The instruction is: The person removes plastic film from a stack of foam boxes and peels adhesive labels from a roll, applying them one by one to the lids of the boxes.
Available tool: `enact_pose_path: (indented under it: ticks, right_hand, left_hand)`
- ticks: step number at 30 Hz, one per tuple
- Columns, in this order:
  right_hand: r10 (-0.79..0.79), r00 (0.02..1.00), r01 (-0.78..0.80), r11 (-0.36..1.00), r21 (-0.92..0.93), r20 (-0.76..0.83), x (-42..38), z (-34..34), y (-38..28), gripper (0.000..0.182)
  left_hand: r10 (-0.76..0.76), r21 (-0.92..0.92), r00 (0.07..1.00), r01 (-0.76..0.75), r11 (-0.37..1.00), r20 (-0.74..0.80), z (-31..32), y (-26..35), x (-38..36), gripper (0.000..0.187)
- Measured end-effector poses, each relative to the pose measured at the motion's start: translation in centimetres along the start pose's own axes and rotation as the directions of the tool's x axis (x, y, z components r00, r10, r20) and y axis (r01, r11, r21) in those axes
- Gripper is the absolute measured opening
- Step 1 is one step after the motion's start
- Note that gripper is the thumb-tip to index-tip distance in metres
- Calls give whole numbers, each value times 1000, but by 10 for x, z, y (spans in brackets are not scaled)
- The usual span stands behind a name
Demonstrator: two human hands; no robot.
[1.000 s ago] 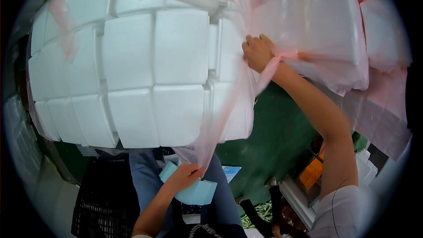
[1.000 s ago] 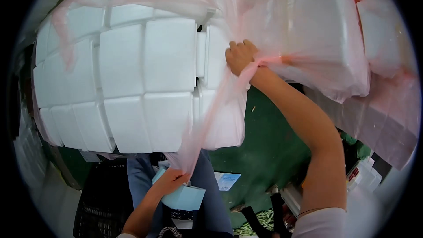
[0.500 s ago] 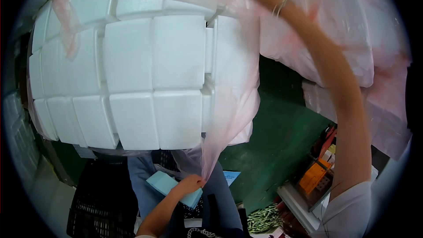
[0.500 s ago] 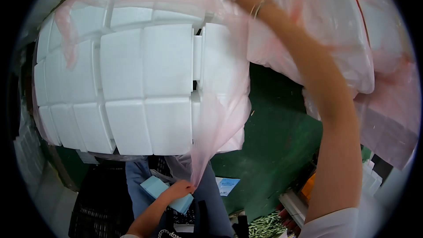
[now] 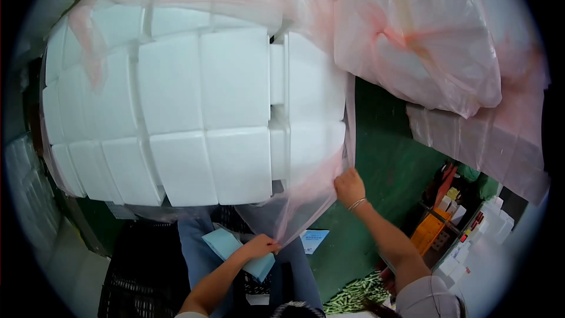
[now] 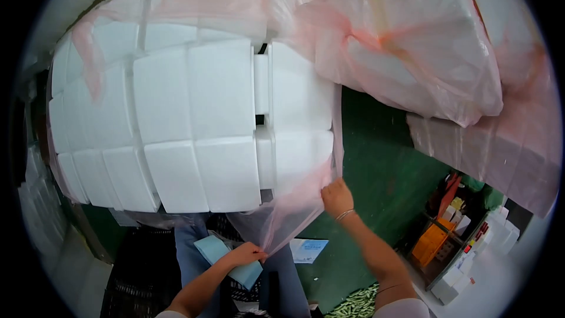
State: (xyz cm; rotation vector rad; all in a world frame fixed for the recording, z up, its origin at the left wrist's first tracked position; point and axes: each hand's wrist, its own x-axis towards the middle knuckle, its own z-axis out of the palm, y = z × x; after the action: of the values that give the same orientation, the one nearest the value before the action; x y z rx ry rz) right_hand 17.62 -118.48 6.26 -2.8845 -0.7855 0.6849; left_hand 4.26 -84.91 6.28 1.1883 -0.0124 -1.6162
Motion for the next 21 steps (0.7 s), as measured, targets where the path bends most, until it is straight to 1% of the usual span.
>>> enact_pose_path:
  ticks: [1,2,3,4,5,6,7,8,10,11,12,13,14,15,16,17,18,19,20,21]
  right_hand:
    - [36,996,-35,999,-20,82,-12,13,-9,9]
    - [46,955,-19,995,-94,294,-37,31,-15,10]
    - [69,872,15,986,-167,485,-65,50,-18,15]
    - [111,872,-37,986,-162,478,-95,69,-27,21]
    - [149,868,-84,984,-156,474,-105,80,-32,29]
    - [144,871,-74,984,-164,471,-85,58,-39,29]
    - [220,843,-256,967,6,490,-46,3,-63,32]
    - [288,802,-430,887,171,524,-10,-31,-74,36]
    - [163,912,-231,963,142,377,54,-45,-53,39]
    - [107,889,-207,961,181,446,109,-75,-49,39]
    - [63,991,-98,938,332,115,146,-74,-39,39]
    - [-67,975,125,953,277,-212,193,-67,-20,39]
    - [221,952,-306,718,625,212,246,-112,-23,38]
    - [344,939,-273,719,639,14,285,-110,-11,38]
    - [317,946,-249,840,481,-63,321,-114,6,38]
    - [363,930,-318,875,364,-61,350,-113,25,40]
    - [408,911,-383,892,239,-63,369,-110,40,42]
    - [398,915,-375,898,230,-62,376,-111,44,42]
    - [454,883,-437,888,145,-115,382,-111,49,46]
    - [501,848,-499,865,60,-175,387,-113,54,51]
  left_hand:
    - [31,-81,993,-40,996,-115,-4,-2,-11,22]
    - [38,-70,992,-47,996,-116,-13,7,-30,22]
    - [12,-187,965,-63,980,-262,-26,20,-53,24]
    - [-29,-298,913,-103,949,-408,-44,24,-73,31]
    - [-49,-298,894,-96,950,-445,-65,8,-93,35]
    - [-76,-309,880,-83,947,-469,-81,-11,-113,40]
    - [-153,-426,860,-81,901,-486,-101,-6,-133,39]
    - [-235,-536,840,-78,841,-490,-124,13,-148,38]
    - [-218,-423,750,-90,902,-625,-162,41,-153,35]
    - [-179,-347,719,-91,934,-671,-182,53,-146,33]
    - [-139,-272,687,-88,958,-713,-200,64,-138,30]
    - [-111,-289,687,-150,945,-718,-217,82,-128,27]
    - [-83,-305,684,-212,928,-725,-230,100,-118,25]
    - [-78,-305,679,-222,926,-730,-239,111,-105,25]
    - [-71,-354,676,-290,889,-733,-250,118,-90,23]
    - [-66,-403,673,-357,843,-736,-259,119,-77,22]
    - [-68,-407,670,-364,837,-739,-269,115,-64,22]
    - [-120,-473,693,-346,810,-711,-276,111,-51,22]
    - [-170,-538,715,-326,778,-678,-282,107,-41,23]
    - [-170,-546,715,-336,768,-678,-285,103,-33,23]
